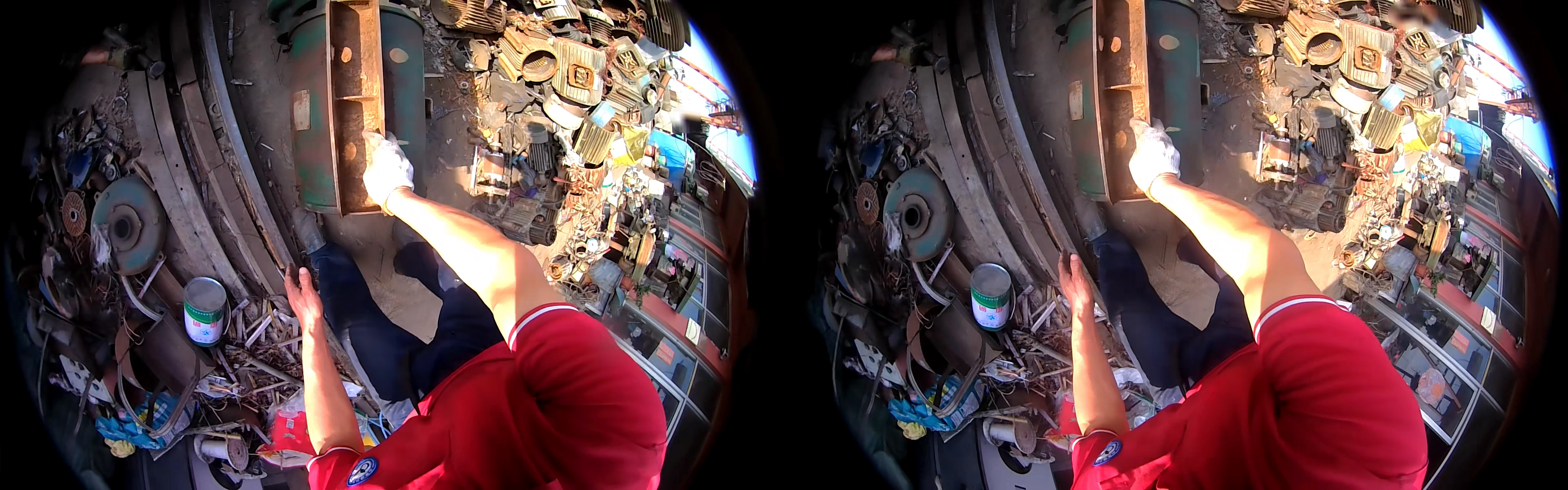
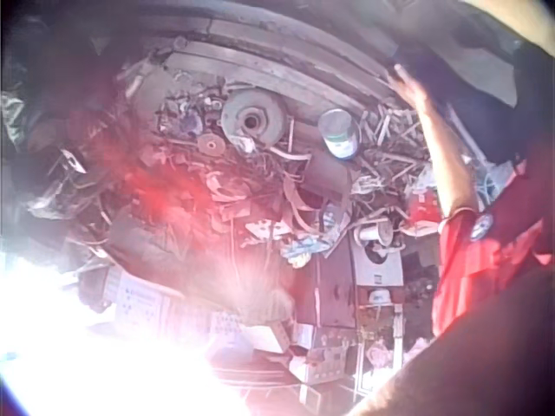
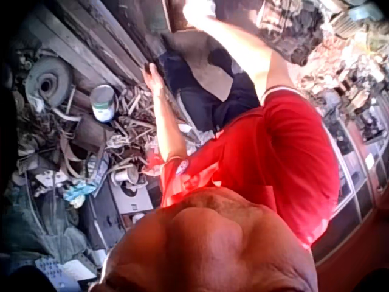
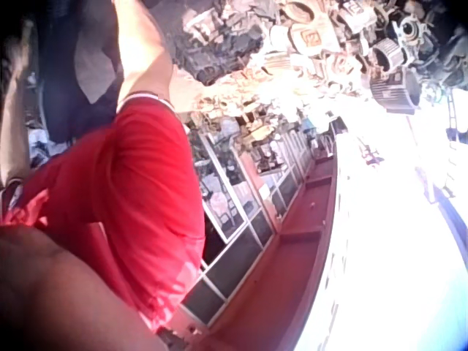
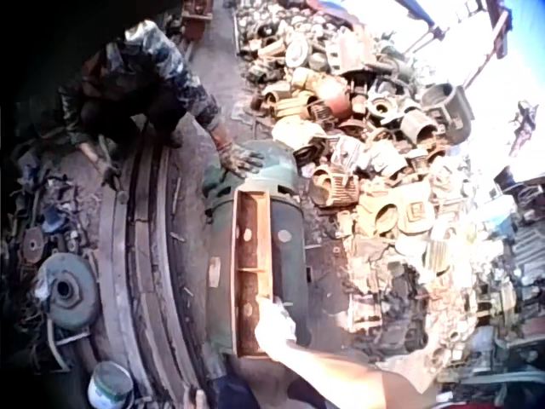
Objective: The person picks up a large cylindrical metal part from a scrap pile, wipes it with a cloth, and positions it upright. They then connect a torch to a gas cylinder, light it, and apply the flame to the metal part to cut or heat it.
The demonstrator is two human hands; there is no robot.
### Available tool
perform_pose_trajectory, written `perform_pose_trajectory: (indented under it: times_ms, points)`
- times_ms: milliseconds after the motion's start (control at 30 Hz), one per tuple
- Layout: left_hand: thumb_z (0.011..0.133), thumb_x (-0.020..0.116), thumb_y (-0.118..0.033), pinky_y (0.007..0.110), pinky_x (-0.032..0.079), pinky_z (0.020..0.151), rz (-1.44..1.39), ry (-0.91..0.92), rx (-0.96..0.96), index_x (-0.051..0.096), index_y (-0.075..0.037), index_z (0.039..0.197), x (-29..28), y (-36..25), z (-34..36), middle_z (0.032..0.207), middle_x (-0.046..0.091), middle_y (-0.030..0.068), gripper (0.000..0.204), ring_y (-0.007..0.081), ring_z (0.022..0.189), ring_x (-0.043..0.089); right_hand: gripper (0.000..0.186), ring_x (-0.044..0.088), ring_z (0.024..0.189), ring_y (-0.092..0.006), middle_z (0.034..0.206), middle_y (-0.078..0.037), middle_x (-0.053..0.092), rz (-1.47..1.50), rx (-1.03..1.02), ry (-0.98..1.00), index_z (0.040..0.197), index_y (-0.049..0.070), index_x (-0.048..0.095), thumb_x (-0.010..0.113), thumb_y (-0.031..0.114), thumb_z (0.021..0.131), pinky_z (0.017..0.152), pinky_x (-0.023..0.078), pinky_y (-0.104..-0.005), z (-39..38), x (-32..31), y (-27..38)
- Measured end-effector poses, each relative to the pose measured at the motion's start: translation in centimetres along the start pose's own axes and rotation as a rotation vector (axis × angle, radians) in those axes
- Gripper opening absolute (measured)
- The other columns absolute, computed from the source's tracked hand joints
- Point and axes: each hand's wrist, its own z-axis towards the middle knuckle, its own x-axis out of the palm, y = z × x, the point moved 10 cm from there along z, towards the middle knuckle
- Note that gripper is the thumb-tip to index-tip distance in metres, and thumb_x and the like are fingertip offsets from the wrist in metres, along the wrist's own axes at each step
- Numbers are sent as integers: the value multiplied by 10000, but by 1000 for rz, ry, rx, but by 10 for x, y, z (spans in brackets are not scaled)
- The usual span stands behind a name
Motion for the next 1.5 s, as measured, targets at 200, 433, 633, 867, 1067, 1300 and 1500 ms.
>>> perform_pose_trajectory:
  times_ms: [200,433,633,867,1067,1300,1500]
  points:
    - [1008,535,-454,401,350,1127,21,39,43,441,82,1437,17,-22,57,1447,499,253,694,351,1343,482,410,573,1220,-389,1409,-197,519,-30,-8,22,1287,133,628,522,51,899,1022,493,-437,2,8,6]
    - [1013,503,-500,421,355,1128,-23,106,43,434,89,1428,74,-18,20,1416,486,290,724,409,1339,462,543,529,1300,-328,1387,-107,582,-49,-148,59,1340,135,597,547,-18,822,1086,448,-376,4,10,-18]
    - [1004,497,-512,416,346,1135,1,93,-40,439,46,1445,100,7,12,1435,482,264,714,390,1352,452,489,479,1351,-347,1387,-101,589,-112,-177,129,1352,128,580,494,-36,899,1137,390,-391,5,6,-32]
    - [1017,450,-516,409,308,1163,21,107,-117,427,75,1451,167,71,124,1474,461,277,734,402,1401,403,550,564,1232,-420,1386,-213,554,-177,-227,128,1368,159,576,547,10,839,1004,509,-430,20,-3,-59]
    - [1025,446,-541,401,316,1152,-223,205,-226,453,61,1451,246,56,238,1469,510,207,737,306,1371,464,531,607,1147,-404,1416,-217,506,-81,-209,132,1324,190,623,563,11,827,950,535,-438,41,-18,-82]
    - [1033,337,-601,418,453,1077,-684,468,-386,479,-55,1443,314,38,249,1412,557,107,698,289,1239,569,533,627,1048,-434,1417,-315,444,-98,-141,247,1361,237,587,590,61,858,840,581,-446,39,-9,-90]
    - [1036,327,-595,423,452,1080,-599,517,-437,456,-58,1460,326,53,253,1424,547,106,697,292,1246,566,484,634,1048,-440,1381,-328,456,-23,-125,239,1362,233,578,573,92,898,873,567,-474,42,-15,-95]
